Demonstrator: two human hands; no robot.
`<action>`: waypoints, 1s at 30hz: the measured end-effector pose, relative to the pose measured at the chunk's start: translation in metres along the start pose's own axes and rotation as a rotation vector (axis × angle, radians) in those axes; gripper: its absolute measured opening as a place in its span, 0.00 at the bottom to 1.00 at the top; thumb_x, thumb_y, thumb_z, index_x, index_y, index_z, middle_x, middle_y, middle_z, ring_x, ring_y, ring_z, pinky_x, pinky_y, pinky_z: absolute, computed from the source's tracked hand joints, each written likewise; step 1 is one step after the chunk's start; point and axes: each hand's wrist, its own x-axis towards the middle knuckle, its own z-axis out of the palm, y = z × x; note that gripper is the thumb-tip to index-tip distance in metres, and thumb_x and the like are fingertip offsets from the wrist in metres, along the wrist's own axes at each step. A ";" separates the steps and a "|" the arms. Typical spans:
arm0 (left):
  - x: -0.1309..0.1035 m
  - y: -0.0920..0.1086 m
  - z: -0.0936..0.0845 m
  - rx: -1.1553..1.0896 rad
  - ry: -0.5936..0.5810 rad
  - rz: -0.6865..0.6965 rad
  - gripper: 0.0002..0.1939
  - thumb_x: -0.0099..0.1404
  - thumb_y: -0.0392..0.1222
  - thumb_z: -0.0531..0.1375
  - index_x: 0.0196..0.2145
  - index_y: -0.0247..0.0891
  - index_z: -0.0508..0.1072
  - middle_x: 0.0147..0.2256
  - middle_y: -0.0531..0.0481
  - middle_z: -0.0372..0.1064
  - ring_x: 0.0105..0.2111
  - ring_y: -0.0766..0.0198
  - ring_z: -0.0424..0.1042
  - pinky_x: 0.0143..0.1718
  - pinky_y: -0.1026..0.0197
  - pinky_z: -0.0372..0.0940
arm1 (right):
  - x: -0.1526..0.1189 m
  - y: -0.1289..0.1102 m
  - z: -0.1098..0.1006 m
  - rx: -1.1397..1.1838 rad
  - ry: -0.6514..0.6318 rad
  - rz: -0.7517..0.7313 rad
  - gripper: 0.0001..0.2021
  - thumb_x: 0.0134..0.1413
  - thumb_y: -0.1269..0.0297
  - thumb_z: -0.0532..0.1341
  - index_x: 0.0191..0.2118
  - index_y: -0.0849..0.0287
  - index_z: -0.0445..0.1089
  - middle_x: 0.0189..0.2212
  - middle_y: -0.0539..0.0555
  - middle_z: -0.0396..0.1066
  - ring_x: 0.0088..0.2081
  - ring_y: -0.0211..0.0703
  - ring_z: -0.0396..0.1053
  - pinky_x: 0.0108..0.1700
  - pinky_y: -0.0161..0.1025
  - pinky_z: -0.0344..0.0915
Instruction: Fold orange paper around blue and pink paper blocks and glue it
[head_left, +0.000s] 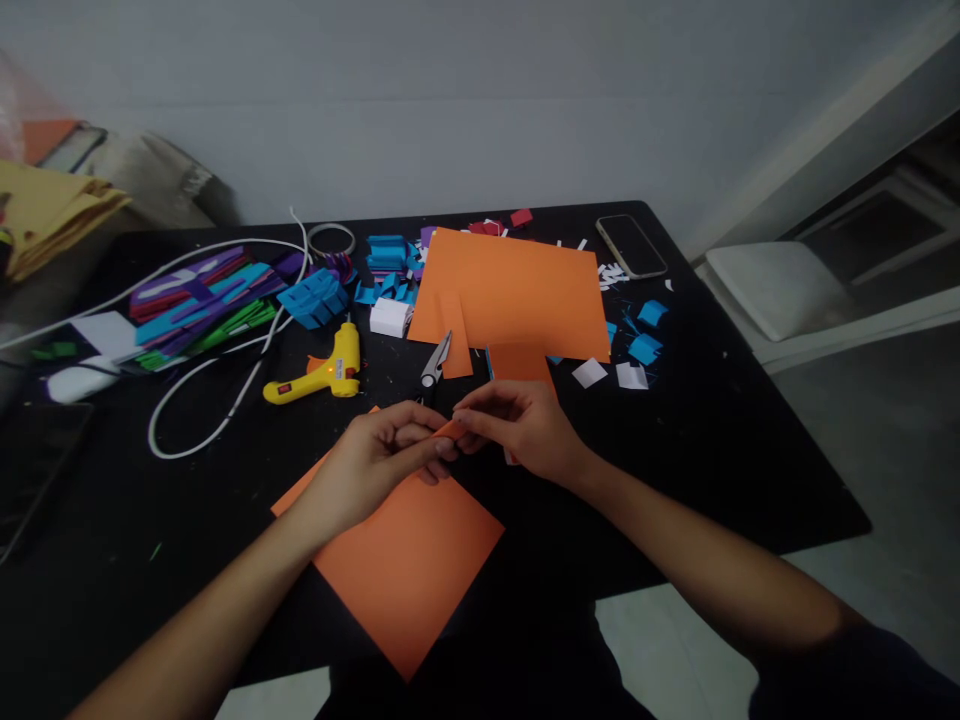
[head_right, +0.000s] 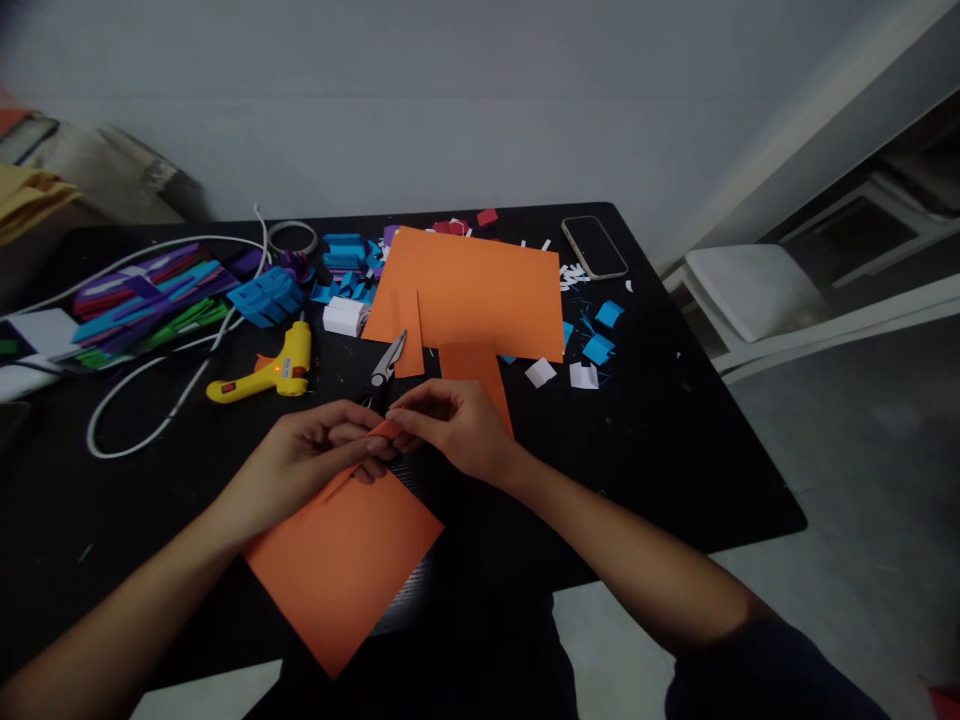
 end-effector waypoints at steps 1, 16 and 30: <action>0.000 0.000 -0.001 0.007 -0.004 -0.007 0.13 0.66 0.48 0.69 0.39 0.35 0.78 0.32 0.46 0.81 0.30 0.62 0.81 0.34 0.61 0.78 | 0.000 0.000 0.000 -0.001 -0.003 0.002 0.15 0.47 0.54 0.78 0.36 0.58 0.80 0.29 0.51 0.82 0.29 0.41 0.80 0.36 0.39 0.80; 0.001 0.004 -0.002 0.035 -0.006 -0.027 0.16 0.68 0.53 0.67 0.36 0.34 0.79 0.32 0.45 0.81 0.30 0.64 0.80 0.33 0.64 0.76 | 0.000 0.003 -0.001 0.007 -0.013 -0.009 0.16 0.47 0.55 0.78 0.37 0.59 0.80 0.28 0.50 0.81 0.29 0.40 0.80 0.37 0.40 0.80; 0.000 0.002 -0.004 0.045 0.000 -0.015 0.15 0.67 0.52 0.68 0.38 0.35 0.80 0.33 0.44 0.82 0.30 0.62 0.81 0.33 0.62 0.77 | 0.000 0.000 0.000 -0.014 -0.005 -0.036 0.15 0.48 0.58 0.78 0.40 0.57 0.79 0.32 0.51 0.82 0.31 0.41 0.81 0.41 0.42 0.80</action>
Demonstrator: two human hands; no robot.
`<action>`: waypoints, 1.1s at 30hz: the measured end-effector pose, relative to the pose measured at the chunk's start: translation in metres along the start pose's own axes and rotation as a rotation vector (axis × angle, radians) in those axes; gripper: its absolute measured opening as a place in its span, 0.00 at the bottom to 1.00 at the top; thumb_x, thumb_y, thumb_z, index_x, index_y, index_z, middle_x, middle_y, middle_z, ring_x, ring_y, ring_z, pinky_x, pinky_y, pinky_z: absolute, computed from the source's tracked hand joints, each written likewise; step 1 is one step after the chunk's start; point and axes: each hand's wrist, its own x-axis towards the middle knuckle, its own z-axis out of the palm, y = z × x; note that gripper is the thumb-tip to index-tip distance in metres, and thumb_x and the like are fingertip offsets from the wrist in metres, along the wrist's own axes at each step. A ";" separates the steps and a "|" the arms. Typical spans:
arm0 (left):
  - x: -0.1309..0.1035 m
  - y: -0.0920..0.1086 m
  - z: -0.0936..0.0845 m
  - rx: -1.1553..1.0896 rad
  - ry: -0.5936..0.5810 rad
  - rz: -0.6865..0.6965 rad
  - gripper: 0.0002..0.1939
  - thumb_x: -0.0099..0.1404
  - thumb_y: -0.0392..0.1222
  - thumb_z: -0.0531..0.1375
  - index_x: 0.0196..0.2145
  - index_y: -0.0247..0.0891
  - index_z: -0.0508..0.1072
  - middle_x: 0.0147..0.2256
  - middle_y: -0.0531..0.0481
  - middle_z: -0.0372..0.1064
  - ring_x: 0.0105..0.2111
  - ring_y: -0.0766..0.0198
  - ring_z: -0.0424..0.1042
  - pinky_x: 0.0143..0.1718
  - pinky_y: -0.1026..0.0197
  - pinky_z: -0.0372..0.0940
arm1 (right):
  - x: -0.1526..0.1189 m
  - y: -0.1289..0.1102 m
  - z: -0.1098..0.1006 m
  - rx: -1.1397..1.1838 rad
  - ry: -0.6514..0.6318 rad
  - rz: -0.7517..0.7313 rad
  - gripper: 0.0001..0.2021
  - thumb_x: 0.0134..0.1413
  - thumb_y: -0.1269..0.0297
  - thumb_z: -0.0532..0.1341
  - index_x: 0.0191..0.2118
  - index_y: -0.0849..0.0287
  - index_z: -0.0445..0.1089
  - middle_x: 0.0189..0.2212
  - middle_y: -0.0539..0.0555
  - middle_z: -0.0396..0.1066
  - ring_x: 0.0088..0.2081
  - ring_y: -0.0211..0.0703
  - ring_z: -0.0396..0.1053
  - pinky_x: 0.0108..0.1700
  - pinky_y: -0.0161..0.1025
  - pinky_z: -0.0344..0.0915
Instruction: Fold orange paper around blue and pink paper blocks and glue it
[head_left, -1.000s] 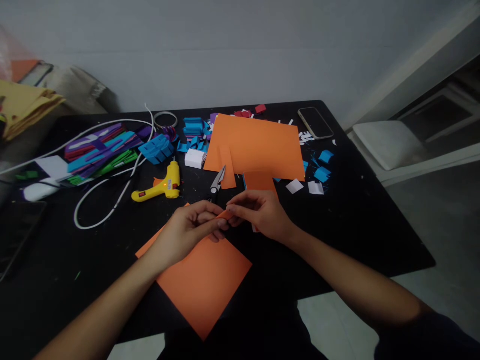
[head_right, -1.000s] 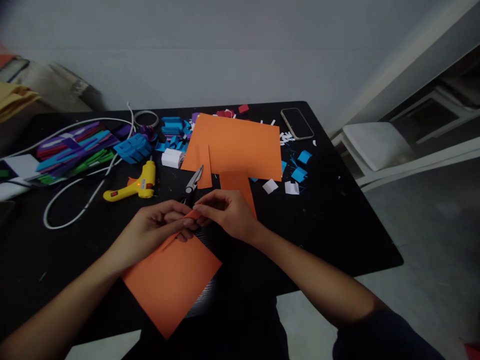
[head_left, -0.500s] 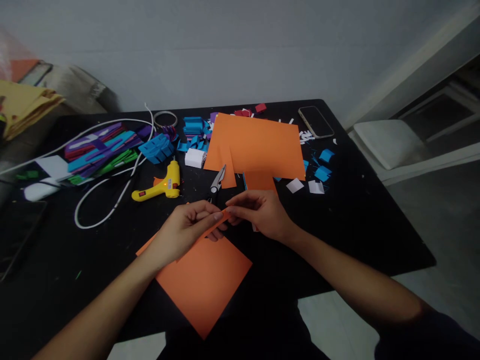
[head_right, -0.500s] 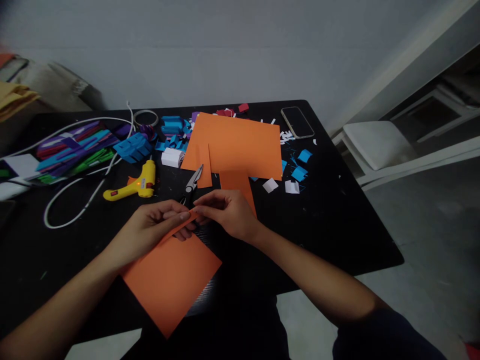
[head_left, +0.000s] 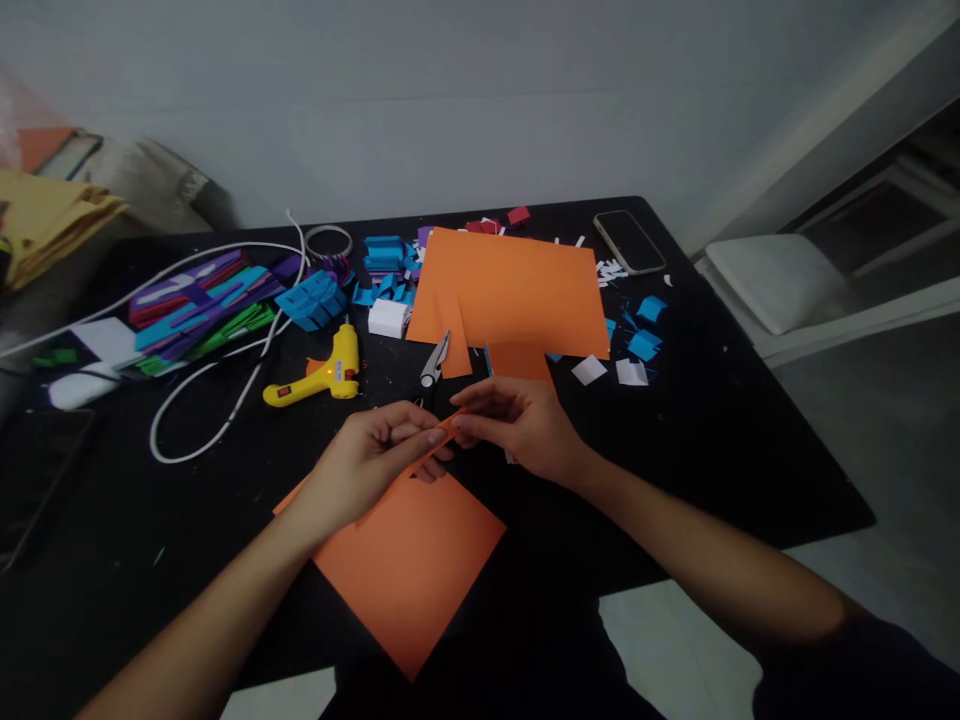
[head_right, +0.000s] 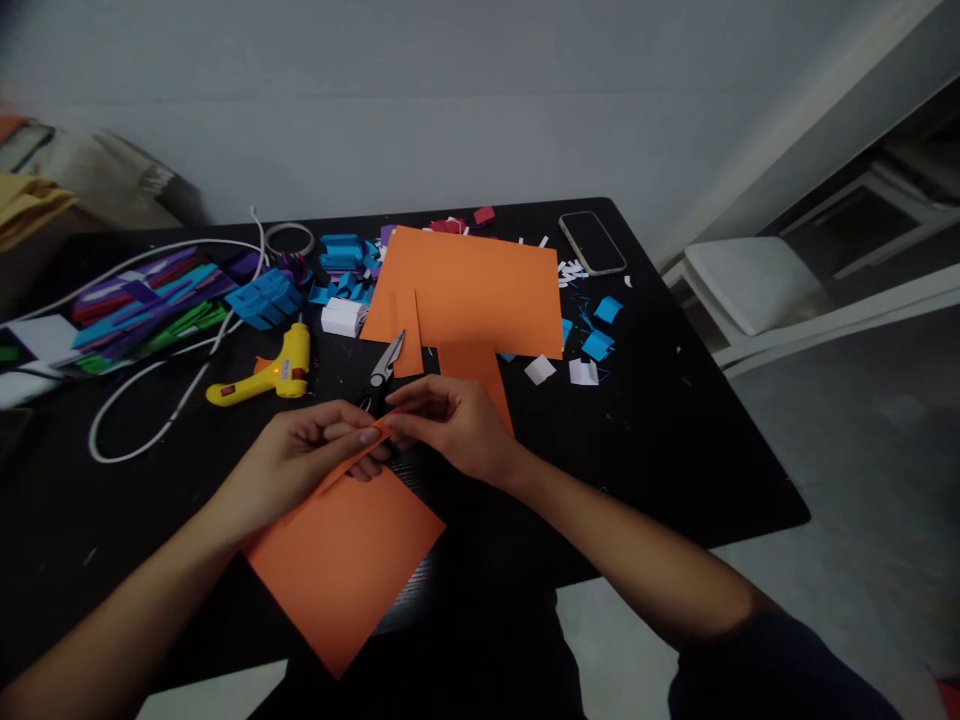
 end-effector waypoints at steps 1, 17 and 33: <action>0.000 0.001 0.000 -0.003 0.016 -0.003 0.15 0.67 0.52 0.68 0.37 0.35 0.79 0.33 0.44 0.82 0.30 0.62 0.81 0.33 0.62 0.77 | 0.000 -0.001 0.000 0.005 0.004 0.005 0.16 0.47 0.58 0.78 0.40 0.57 0.79 0.33 0.51 0.82 0.31 0.41 0.81 0.40 0.42 0.80; -0.002 0.005 0.008 0.169 0.143 0.144 0.16 0.67 0.55 0.66 0.37 0.37 0.79 0.31 0.48 0.80 0.32 0.59 0.79 0.35 0.62 0.71 | -0.004 -0.002 0.003 -0.013 -0.091 0.037 0.17 0.51 0.51 0.76 0.35 0.59 0.77 0.27 0.51 0.80 0.27 0.40 0.79 0.34 0.39 0.78; -0.004 0.005 0.009 0.046 0.165 0.143 0.12 0.69 0.48 0.66 0.35 0.36 0.78 0.26 0.51 0.77 0.26 0.66 0.74 0.30 0.65 0.66 | -0.009 0.004 0.003 -0.101 -0.045 -0.099 0.12 0.53 0.59 0.76 0.42 0.55 0.80 0.35 0.51 0.82 0.36 0.42 0.81 0.44 0.42 0.79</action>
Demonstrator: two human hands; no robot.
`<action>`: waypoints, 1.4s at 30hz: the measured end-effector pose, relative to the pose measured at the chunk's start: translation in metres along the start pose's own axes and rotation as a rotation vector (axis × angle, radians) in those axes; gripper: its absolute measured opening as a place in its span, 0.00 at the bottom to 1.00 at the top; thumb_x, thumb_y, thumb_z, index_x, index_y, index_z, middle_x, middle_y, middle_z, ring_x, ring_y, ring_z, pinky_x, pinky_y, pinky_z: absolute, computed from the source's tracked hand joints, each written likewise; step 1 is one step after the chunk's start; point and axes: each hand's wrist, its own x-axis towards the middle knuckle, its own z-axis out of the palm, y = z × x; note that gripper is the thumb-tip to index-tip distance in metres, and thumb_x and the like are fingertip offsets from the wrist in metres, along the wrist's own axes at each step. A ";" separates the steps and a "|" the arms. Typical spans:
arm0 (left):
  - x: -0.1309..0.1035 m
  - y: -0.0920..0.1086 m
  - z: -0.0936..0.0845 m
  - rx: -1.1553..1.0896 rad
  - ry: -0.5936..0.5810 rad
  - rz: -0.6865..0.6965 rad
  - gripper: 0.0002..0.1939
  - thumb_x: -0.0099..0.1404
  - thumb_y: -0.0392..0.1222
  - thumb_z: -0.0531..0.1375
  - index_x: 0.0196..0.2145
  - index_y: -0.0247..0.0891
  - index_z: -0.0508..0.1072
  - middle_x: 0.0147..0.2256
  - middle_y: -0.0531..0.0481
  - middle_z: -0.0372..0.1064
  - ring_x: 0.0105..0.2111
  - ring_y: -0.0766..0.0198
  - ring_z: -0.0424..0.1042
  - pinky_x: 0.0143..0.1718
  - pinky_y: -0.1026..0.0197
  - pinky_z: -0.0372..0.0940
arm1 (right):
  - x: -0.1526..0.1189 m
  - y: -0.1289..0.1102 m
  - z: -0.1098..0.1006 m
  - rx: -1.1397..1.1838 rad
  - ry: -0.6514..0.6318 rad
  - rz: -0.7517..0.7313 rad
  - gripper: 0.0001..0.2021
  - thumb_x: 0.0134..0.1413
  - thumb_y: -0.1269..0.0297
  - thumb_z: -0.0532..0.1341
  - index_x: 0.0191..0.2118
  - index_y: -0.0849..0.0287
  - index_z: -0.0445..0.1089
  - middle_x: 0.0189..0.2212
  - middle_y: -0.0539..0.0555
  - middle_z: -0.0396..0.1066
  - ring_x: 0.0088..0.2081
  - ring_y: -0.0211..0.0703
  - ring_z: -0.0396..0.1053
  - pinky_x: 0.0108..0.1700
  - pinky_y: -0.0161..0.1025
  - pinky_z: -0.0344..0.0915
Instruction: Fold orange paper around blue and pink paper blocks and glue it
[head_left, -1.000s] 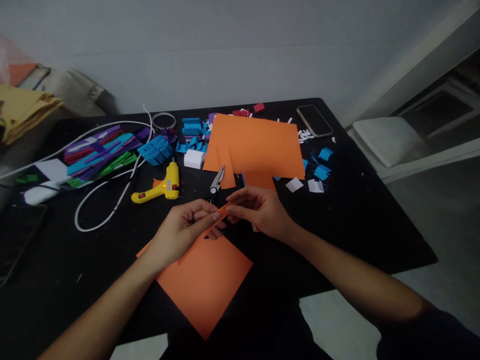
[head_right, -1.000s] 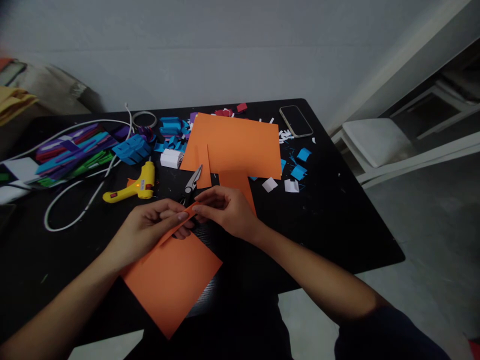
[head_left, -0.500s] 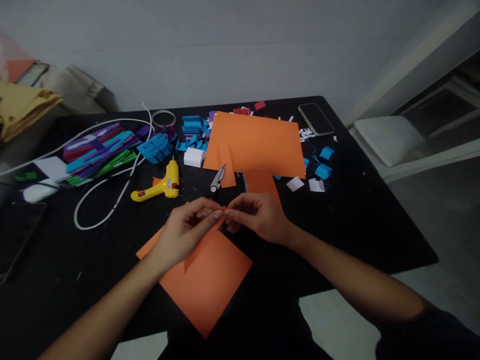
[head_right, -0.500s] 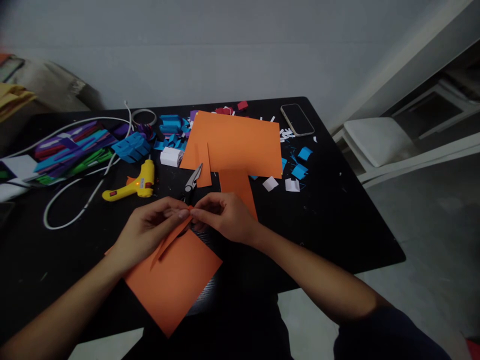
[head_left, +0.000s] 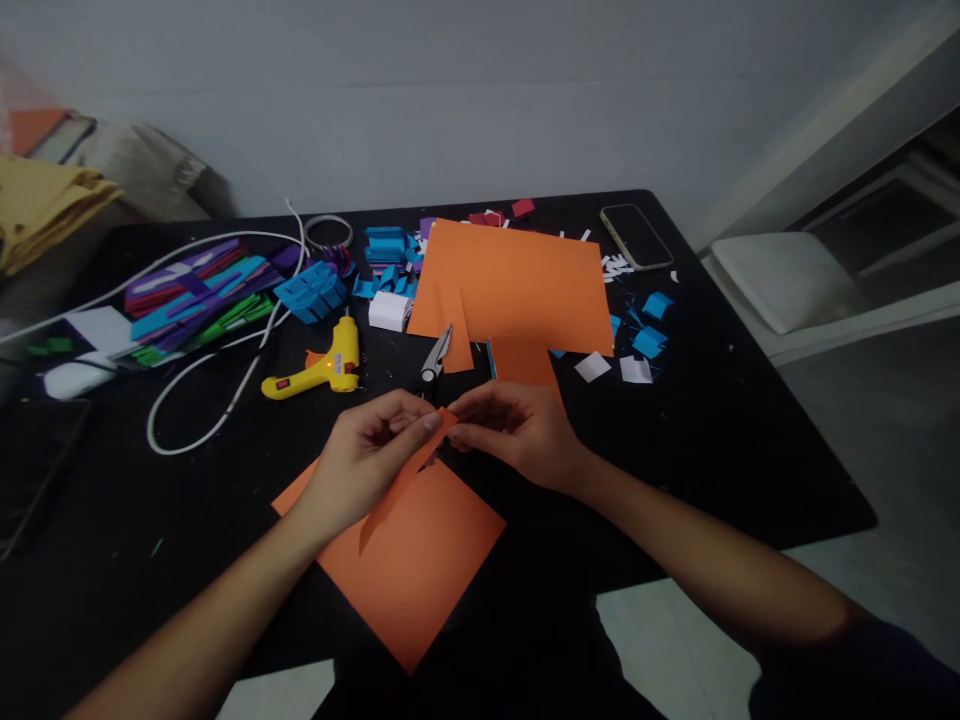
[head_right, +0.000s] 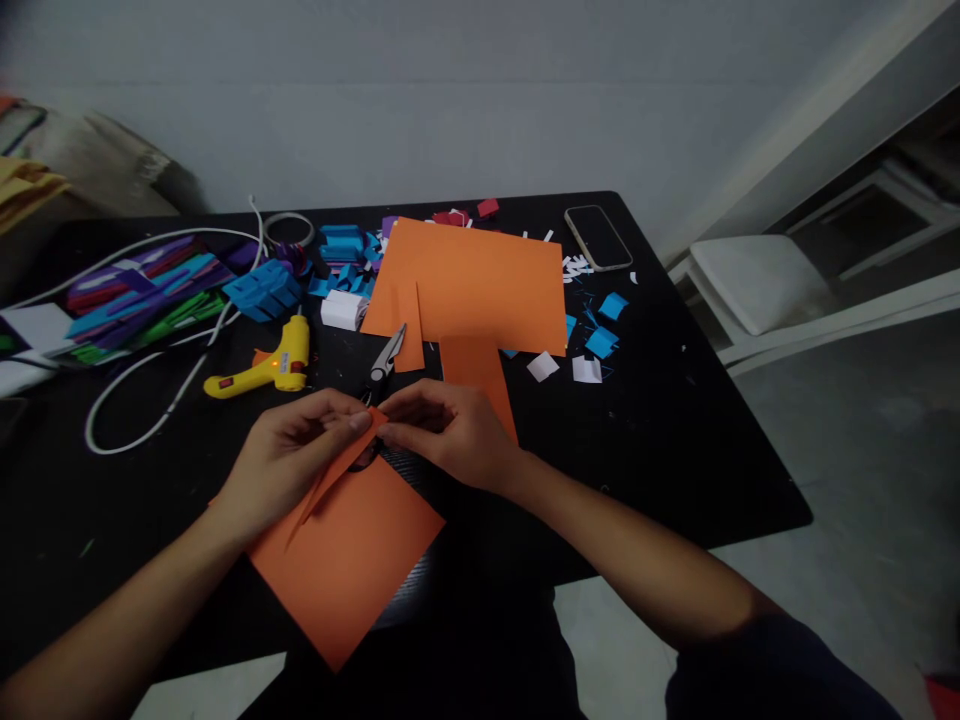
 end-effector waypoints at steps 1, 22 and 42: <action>0.000 0.000 0.000 -0.013 -0.005 -0.006 0.12 0.69 0.48 0.66 0.35 0.36 0.78 0.26 0.51 0.77 0.26 0.66 0.74 0.30 0.65 0.67 | 0.000 0.001 0.000 0.003 0.003 -0.009 0.12 0.53 0.60 0.76 0.42 0.55 0.80 0.35 0.51 0.82 0.36 0.42 0.81 0.45 0.42 0.79; 0.003 -0.001 -0.001 -0.210 -0.062 -0.050 0.05 0.65 0.40 0.70 0.34 0.36 0.82 0.26 0.52 0.79 0.26 0.68 0.77 0.32 0.68 0.70 | 0.003 0.002 -0.002 -0.137 0.013 -0.308 0.08 0.55 0.67 0.75 0.42 0.52 0.84 0.36 0.50 0.82 0.37 0.39 0.80 0.40 0.36 0.75; 0.004 -0.004 0.002 -0.208 -0.013 -0.071 0.07 0.59 0.42 0.74 0.31 0.38 0.84 0.25 0.51 0.78 0.26 0.69 0.74 0.29 0.69 0.66 | 0.002 0.006 -0.002 -0.102 0.014 -0.323 0.06 0.55 0.67 0.75 0.40 0.52 0.84 0.36 0.51 0.84 0.37 0.40 0.81 0.42 0.37 0.78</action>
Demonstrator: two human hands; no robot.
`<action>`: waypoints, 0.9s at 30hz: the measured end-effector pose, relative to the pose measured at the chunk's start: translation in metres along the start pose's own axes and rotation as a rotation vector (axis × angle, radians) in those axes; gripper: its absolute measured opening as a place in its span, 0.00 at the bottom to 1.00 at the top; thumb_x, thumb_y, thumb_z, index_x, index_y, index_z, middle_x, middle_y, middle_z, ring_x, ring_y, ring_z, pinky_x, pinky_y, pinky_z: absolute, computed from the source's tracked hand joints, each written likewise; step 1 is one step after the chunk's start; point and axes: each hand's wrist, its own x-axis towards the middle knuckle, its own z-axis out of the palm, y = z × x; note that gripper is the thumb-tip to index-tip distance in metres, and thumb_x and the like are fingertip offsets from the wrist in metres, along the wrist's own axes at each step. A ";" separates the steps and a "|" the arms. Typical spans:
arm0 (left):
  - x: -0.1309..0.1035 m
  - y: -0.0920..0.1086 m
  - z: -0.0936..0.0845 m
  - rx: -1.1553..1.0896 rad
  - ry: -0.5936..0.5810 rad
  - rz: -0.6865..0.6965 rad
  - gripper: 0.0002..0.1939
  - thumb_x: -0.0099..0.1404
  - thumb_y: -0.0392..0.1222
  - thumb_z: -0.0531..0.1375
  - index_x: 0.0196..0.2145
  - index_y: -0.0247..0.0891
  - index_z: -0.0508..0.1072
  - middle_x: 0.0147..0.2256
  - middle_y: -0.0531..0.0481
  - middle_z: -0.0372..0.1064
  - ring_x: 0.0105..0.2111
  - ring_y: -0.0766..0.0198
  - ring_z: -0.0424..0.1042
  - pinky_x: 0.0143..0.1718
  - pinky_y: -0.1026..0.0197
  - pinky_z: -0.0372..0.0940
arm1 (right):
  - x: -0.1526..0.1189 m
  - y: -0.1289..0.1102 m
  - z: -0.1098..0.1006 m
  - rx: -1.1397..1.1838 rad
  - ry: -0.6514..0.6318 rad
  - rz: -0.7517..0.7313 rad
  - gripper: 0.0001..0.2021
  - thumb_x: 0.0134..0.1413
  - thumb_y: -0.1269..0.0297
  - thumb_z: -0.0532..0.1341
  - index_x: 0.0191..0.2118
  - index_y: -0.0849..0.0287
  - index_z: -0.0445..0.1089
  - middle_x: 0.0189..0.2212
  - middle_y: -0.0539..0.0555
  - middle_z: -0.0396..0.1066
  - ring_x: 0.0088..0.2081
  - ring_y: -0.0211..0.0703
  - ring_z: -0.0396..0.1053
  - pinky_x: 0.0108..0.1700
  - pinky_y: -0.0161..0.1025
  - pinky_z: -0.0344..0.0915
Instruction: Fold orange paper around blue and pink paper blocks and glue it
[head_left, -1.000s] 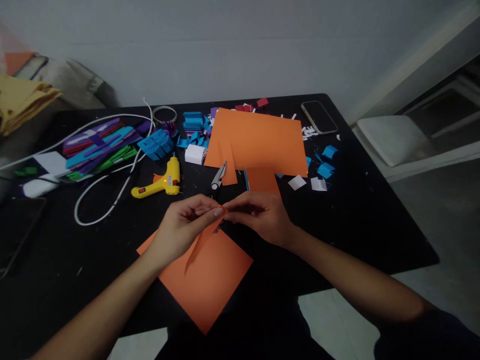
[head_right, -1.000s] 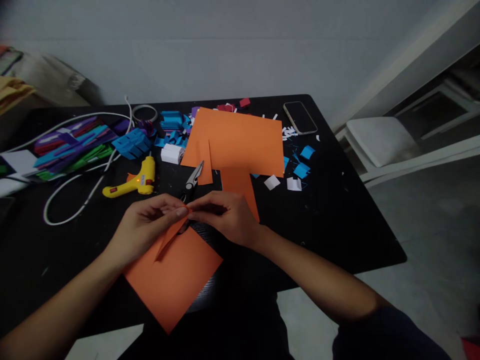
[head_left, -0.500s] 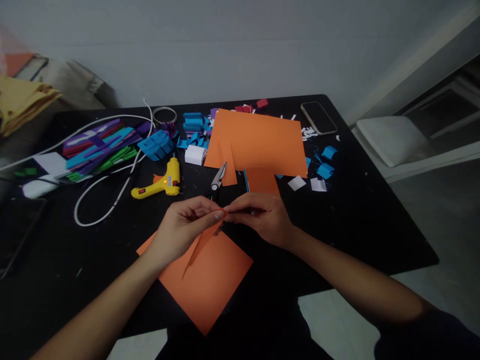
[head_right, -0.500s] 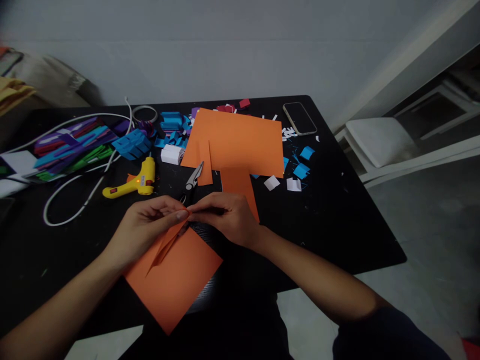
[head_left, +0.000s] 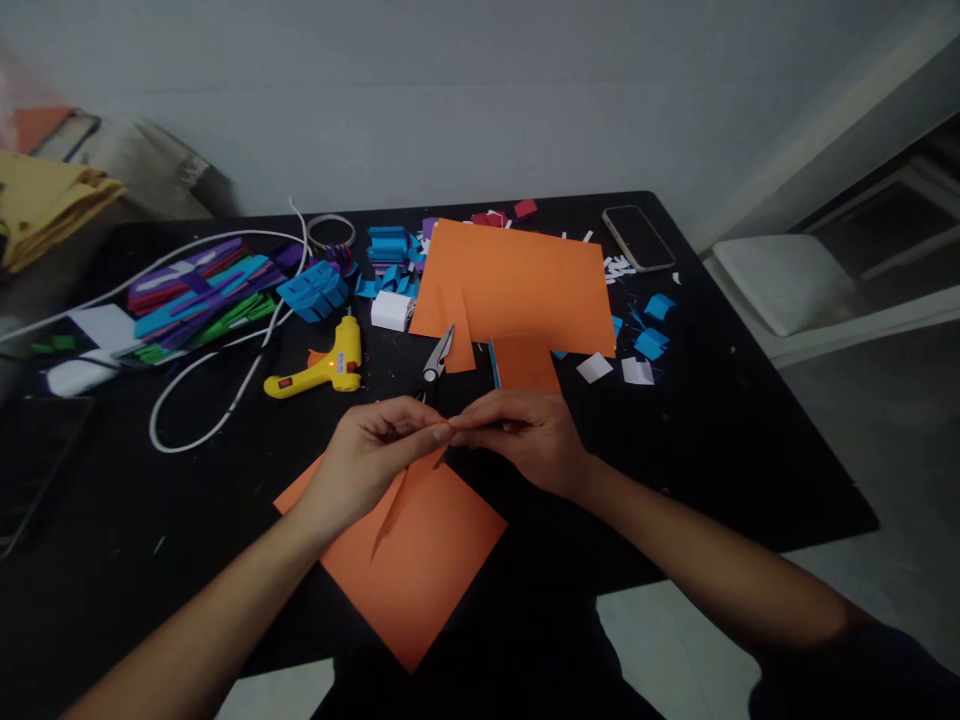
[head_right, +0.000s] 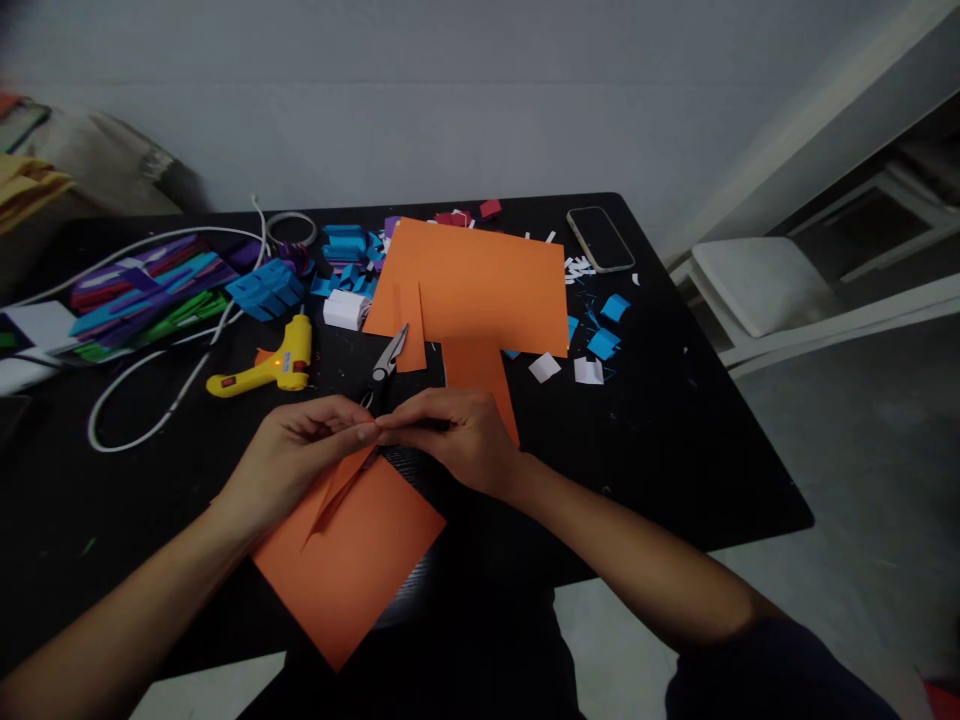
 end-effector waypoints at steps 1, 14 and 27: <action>0.000 0.000 0.000 0.001 0.001 -0.001 0.07 0.59 0.43 0.74 0.31 0.38 0.84 0.24 0.51 0.78 0.25 0.69 0.74 0.29 0.69 0.66 | 0.000 0.000 0.000 -0.001 -0.002 0.005 0.06 0.55 0.66 0.75 0.40 0.51 0.84 0.36 0.51 0.84 0.37 0.40 0.81 0.42 0.37 0.78; -0.001 0.002 0.000 0.013 0.002 0.009 0.08 0.61 0.44 0.73 0.31 0.37 0.83 0.23 0.52 0.76 0.23 0.71 0.69 0.26 0.70 0.61 | 0.000 0.002 0.001 0.013 0.002 0.029 0.07 0.55 0.62 0.75 0.40 0.50 0.84 0.36 0.51 0.83 0.37 0.41 0.81 0.44 0.41 0.80; 0.000 0.001 0.000 0.058 0.035 -0.011 0.12 0.57 0.48 0.75 0.30 0.36 0.83 0.23 0.51 0.75 0.23 0.69 0.68 0.25 0.67 0.60 | 0.000 0.002 0.001 0.009 -0.004 0.042 0.06 0.55 0.64 0.75 0.40 0.51 0.84 0.36 0.51 0.83 0.36 0.41 0.81 0.44 0.40 0.79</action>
